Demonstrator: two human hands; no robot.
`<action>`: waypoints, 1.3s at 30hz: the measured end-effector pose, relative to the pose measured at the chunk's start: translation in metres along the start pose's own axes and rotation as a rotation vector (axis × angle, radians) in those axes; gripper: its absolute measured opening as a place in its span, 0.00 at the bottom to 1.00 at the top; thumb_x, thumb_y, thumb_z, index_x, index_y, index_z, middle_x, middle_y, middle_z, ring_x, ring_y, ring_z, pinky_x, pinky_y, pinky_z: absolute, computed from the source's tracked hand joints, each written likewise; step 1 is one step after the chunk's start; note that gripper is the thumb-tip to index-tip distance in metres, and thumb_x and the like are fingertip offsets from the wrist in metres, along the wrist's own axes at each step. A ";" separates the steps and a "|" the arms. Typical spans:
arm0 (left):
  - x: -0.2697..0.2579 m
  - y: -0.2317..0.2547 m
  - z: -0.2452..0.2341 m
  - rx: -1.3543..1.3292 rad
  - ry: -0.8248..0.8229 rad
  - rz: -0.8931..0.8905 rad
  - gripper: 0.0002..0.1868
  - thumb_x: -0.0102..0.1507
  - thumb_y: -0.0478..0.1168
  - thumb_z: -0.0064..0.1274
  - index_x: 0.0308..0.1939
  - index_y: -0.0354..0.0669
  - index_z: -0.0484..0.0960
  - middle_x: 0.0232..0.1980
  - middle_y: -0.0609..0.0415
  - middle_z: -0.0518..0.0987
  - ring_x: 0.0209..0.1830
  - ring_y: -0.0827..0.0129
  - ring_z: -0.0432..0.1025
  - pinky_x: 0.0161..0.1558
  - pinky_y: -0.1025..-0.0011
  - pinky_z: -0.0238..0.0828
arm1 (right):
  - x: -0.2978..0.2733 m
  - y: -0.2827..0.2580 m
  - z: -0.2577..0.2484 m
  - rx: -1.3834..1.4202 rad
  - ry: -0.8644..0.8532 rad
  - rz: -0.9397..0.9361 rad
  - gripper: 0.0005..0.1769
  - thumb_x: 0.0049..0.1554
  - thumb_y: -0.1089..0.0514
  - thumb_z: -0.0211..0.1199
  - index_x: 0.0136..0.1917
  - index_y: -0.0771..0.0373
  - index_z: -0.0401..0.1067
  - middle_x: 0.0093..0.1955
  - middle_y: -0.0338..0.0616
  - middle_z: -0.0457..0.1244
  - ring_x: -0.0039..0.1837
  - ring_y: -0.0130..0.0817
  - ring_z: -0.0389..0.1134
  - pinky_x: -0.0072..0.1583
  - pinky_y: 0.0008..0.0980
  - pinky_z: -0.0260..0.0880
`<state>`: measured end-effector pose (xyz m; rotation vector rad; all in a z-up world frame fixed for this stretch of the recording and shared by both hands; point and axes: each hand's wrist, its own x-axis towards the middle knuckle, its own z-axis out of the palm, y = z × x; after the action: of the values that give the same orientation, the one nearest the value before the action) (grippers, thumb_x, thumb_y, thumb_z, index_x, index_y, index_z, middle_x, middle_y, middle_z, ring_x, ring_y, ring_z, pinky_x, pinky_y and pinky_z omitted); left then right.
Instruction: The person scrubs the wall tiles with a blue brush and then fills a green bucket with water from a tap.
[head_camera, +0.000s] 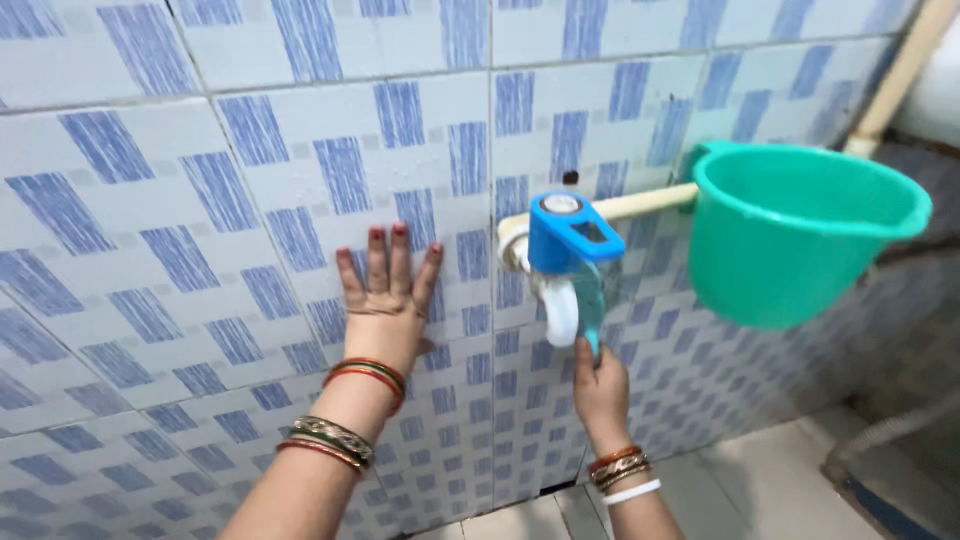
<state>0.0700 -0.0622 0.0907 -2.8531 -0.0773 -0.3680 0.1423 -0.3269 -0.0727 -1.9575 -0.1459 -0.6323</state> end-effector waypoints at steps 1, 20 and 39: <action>0.001 0.001 0.007 0.085 0.121 -0.012 0.67 0.56 0.51 0.63 0.84 0.59 0.27 0.81 0.33 0.17 0.79 0.38 0.11 0.72 0.29 0.13 | -0.003 0.006 0.003 0.014 0.001 0.000 0.35 0.64 0.32 0.48 0.42 0.67 0.72 0.28 0.45 0.63 0.33 0.34 0.65 0.39 0.36 0.65; 0.005 0.018 0.026 0.202 0.154 -0.134 0.65 0.59 0.29 0.56 0.81 0.69 0.21 0.81 0.40 0.14 0.78 0.43 0.09 0.71 0.27 0.19 | -0.043 -0.065 -0.002 0.050 -0.290 -0.022 0.14 0.68 0.50 0.45 0.53 0.63 0.60 0.29 0.40 0.60 0.29 0.29 0.61 0.31 0.36 0.61; -0.013 0.020 0.002 0.290 0.070 -0.144 0.79 0.49 0.34 0.70 0.81 0.66 0.18 0.80 0.39 0.12 0.76 0.39 0.08 0.68 0.25 0.20 | -0.046 -0.066 -0.081 -0.391 -0.352 -0.046 0.19 0.65 0.43 0.49 0.55 0.62 0.60 0.29 0.51 0.64 0.33 0.52 0.68 0.37 0.50 0.65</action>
<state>0.0591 -0.0809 0.0804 -2.5525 -0.2990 -0.4451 0.0488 -0.3588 -0.0150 -2.4411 -0.3037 -0.3560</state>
